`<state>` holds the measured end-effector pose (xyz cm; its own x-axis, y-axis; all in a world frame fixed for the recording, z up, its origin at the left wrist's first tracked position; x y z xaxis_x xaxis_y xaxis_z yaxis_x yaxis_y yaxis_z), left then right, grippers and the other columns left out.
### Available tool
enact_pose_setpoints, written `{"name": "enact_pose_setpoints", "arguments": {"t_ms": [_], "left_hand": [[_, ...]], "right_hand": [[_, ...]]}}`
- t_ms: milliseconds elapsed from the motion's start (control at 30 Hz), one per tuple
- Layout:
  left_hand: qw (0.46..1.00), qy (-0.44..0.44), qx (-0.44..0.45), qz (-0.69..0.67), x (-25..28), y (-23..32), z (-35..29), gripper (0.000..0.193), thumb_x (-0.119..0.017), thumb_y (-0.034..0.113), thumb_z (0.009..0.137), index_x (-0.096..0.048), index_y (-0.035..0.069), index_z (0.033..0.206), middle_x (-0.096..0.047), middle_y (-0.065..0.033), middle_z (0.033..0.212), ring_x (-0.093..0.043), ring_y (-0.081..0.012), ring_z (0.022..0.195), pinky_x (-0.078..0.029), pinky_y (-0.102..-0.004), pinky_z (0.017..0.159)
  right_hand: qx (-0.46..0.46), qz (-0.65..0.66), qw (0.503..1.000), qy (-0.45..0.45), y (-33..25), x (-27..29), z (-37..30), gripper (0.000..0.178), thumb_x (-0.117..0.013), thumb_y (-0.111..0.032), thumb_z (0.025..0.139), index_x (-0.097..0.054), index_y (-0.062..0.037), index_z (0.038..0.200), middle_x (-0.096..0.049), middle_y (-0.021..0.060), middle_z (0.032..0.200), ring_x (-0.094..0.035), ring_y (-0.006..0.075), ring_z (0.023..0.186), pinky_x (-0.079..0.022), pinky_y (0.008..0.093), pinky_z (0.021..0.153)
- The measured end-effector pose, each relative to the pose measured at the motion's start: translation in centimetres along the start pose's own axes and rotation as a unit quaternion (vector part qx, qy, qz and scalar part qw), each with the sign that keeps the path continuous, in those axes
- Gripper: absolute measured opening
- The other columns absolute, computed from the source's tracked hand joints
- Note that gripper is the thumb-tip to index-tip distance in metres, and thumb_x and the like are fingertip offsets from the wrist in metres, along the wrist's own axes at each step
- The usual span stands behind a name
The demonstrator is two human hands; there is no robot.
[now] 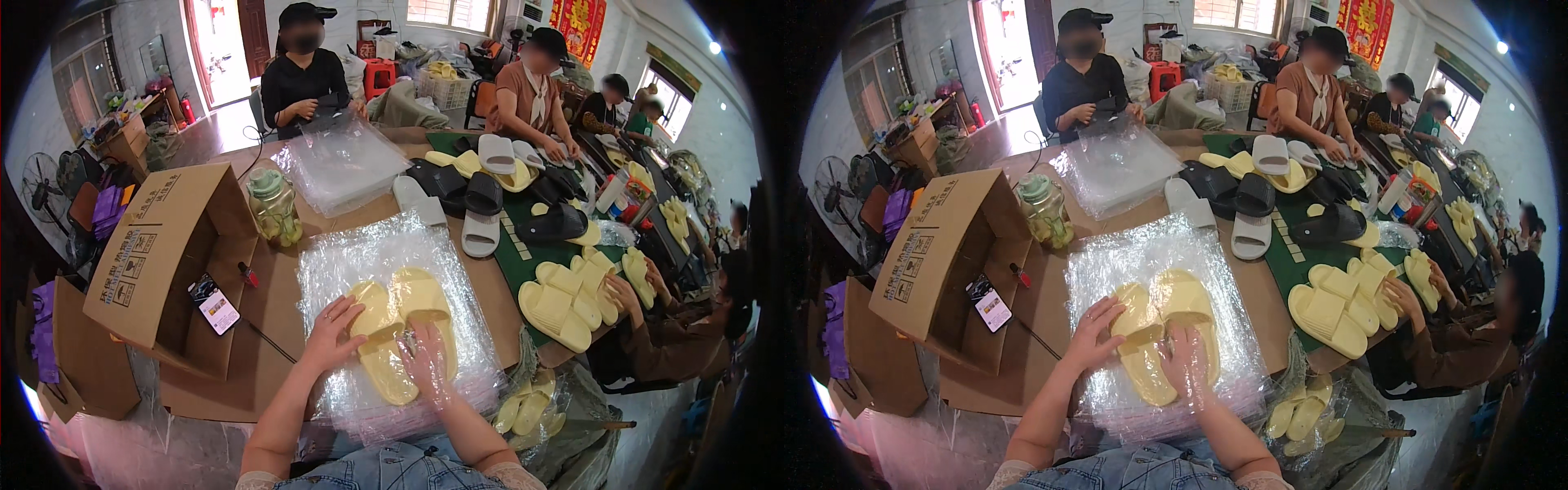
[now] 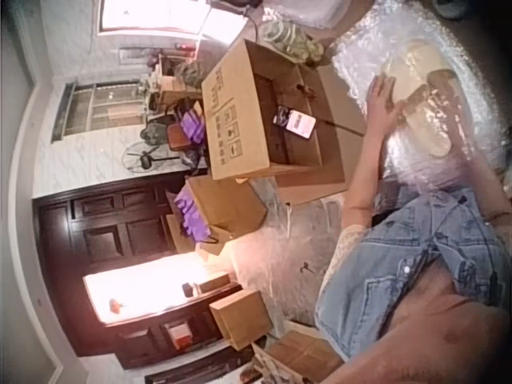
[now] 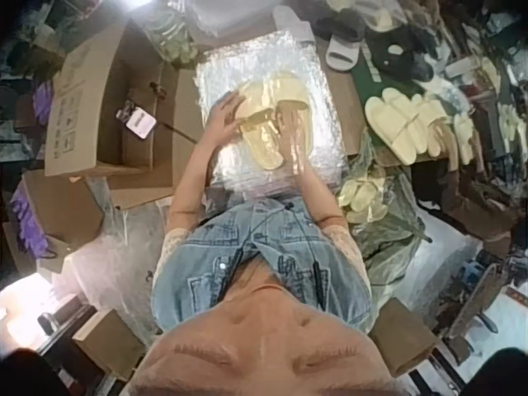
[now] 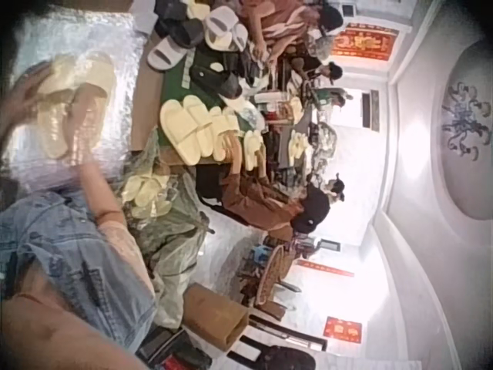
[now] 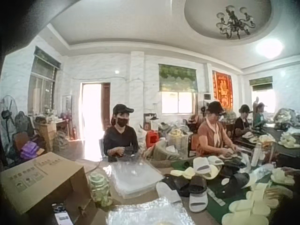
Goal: The person repeatedly picks up pairs of yellow and black plastic slippers from a pile on the table. They place each pair onto a sheet of bubble wrap, fold the wrap around the slippers, and then set the wrapped bundle aside. The process is repeated continuously for multiple pairs of slippers.
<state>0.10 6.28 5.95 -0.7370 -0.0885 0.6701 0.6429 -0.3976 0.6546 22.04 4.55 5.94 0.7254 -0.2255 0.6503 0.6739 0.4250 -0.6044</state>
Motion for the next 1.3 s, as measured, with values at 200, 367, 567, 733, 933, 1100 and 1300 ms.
{"name": "enact_pose_setpoints", "arguments": {"t_ms": [200, 367, 567, 733, 933, 1100, 1300], "left_hand": [[0.999, -0.019, 0.0, -0.04, -1.0, -1.3, -0.4, 0.083, -0.083, 0.044, 0.077, -0.053, 0.016, 0.149, -0.047, -0.0124, 0.157, -0.04, -0.0381, 0.146, -0.032, -0.0487, 0.121], [0.999, -0.023, 0.012, -0.022, -1.3, -1.7, -0.6, 0.09, -0.086, 0.045, 0.073, -0.051, 0.015, 0.15, -0.046, -0.0139, 0.157, -0.04, -0.0384, 0.146, -0.031, -0.0488, 0.121], [0.999, -0.014, 0.024, -0.041, -1.2, -1.7, -0.7, 0.089, -0.086, 0.043, 0.073, -0.05, 0.015, 0.15, -0.046, -0.0148, 0.157, -0.04, -0.0383, 0.145, -0.032, -0.0487, 0.121], [0.999, -0.016, 0.02, -0.035, -1.4, -2.0, -0.9, 0.088, -0.085, 0.042, 0.075, -0.05, 0.015, 0.151, -0.046, -0.0145, 0.157, -0.04, -0.0382, 0.145, -0.033, -0.0478, 0.121], [0.999, -0.02, 0.027, -0.033, -1.2, -1.8, -0.8, 0.087, -0.085, 0.042, 0.075, -0.05, 0.015, 0.15, -0.046, -0.0145, 0.157, -0.041, -0.0367, 0.145, -0.032, -0.0466, 0.121], [0.999, -0.019, 0.027, -0.029, -1.3, -1.7, -0.8, 0.087, -0.085, 0.043, 0.075, -0.051, 0.015, 0.15, -0.046, -0.0144, 0.157, -0.041, -0.036, 0.144, -0.033, -0.046, 0.121], [0.999, -0.017, 0.018, -0.031, -1.3, -1.9, -0.8, 0.087, -0.085, 0.043, 0.075, -0.05, 0.015, 0.15, -0.046, -0.0138, 0.157, -0.042, -0.0357, 0.144, -0.032, -0.0471, 0.121]], "right_hand": [[-0.094, 0.03, 0.995, -0.001, 1.2, -0.4, -0.9, 0.04, -0.075, -0.018, 0.088, -0.064, -0.0021, 0.123, -0.066, 0.0199, 0.107, -0.062, 0.0398, 0.099, -0.051, 0.0495, 0.085], [-0.057, 0.014, 0.998, 0.028, 0.7, 0.1, -0.4, 0.036, -0.076, -0.017, 0.087, -0.065, -0.0026, 0.118, -0.065, 0.0147, 0.099, -0.063, 0.0332, 0.09, -0.051, 0.045, 0.081], [-0.048, 0.028, 0.998, 0.022, 1.2, -0.3, -0.4, 0.037, -0.077, -0.014, 0.086, -0.064, -0.0015, 0.119, -0.063, 0.0137, 0.096, -0.062, 0.0304, 0.087, -0.051, 0.0423, 0.086], [-0.041, 0.009, 0.999, 0.019, 1.1, -0.3, -0.4, 0.037, -0.077, -0.014, 0.087, -0.064, -0.0018, 0.119, -0.063, 0.0139, 0.093, -0.062, 0.0301, 0.086, -0.05, 0.0419, 0.088], [-0.053, 0.029, 0.998, 0.029, 0.8, -0.1, -0.3, 0.034, -0.075, -0.018, 0.087, -0.065, -0.0021, 0.116, -0.066, 0.0139, 0.094, -0.062, 0.0329, 0.09, -0.05, 0.0448, 0.08], [-0.039, 0.019, 0.999, 0.018, 1.1, -0.3, -0.4, 0.037, -0.077, -0.014, 0.087, -0.064, -0.0017, 0.12, -0.064, 0.0142, 0.094, -0.06, 0.0303, 0.086, -0.05, 0.0421, 0.081], [-0.044, 0.034, 0.998, 0.025, 1.0, -0.2, -0.4, 0.036, -0.076, -0.016, 0.087, -0.065, -0.0012, 0.118, -0.065, 0.0144, 0.094, -0.061, 0.0319, 0.088, -0.05, 0.0436, 0.079]]}}
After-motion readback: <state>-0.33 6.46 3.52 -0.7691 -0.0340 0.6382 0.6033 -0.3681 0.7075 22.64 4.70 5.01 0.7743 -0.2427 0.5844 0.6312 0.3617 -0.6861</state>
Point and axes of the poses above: each hand's wrist, its own z-axis towards the middle knuckle, its own x-axis out of the back of the hand, y = z × x, the point moved 7 cm from there along z, towards the middle knuckle
